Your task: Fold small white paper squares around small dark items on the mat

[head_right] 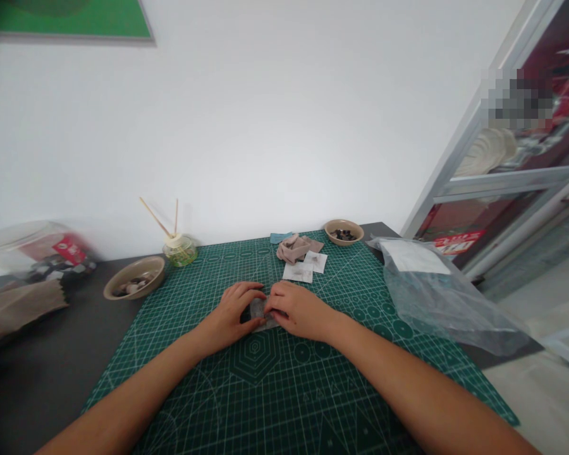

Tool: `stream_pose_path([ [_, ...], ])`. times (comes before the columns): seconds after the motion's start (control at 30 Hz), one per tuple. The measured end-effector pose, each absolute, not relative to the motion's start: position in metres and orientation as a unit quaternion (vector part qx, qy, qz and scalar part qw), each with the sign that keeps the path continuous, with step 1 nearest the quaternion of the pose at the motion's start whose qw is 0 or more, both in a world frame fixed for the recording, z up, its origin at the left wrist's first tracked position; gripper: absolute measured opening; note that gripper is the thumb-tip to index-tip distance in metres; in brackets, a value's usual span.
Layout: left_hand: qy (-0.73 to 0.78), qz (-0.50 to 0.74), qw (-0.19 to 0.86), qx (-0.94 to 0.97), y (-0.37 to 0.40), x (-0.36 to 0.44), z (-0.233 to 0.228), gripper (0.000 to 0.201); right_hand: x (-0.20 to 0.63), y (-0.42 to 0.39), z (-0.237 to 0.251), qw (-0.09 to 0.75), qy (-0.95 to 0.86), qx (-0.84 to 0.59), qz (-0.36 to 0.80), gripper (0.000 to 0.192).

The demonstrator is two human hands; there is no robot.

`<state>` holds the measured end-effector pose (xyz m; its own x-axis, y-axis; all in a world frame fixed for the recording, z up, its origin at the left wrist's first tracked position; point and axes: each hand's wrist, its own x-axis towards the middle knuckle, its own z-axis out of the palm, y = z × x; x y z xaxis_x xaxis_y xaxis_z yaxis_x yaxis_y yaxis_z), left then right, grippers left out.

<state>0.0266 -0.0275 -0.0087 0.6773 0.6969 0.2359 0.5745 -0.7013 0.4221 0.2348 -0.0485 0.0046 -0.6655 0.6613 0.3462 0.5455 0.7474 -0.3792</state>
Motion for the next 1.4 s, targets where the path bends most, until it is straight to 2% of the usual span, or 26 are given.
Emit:
stream_pose_path([
  [0.93, 0.353, 0.196, 0.157, 0.901, -0.0272, 0.0262, -0.0095, 0.03, 0.236, -0.049, 0.0069, 0.218, -0.904, -0.355, 0.101, 0.013],
  [1.17, 0.35, 0.198, 0.157, 0.902, -0.0273, 0.0265, -0.0094, 0.031, 0.2343, -0.0505, 0.0057, 0.236, -0.905, -0.328, 0.136, 0.016],
  [1.4, 0.352, 0.197, 0.156, 0.902, -0.0272, 0.026, -0.0106, 0.032, 0.2361, -0.0498, 0.008, 0.215, -0.902, -0.362, 0.096, 0.013],
])
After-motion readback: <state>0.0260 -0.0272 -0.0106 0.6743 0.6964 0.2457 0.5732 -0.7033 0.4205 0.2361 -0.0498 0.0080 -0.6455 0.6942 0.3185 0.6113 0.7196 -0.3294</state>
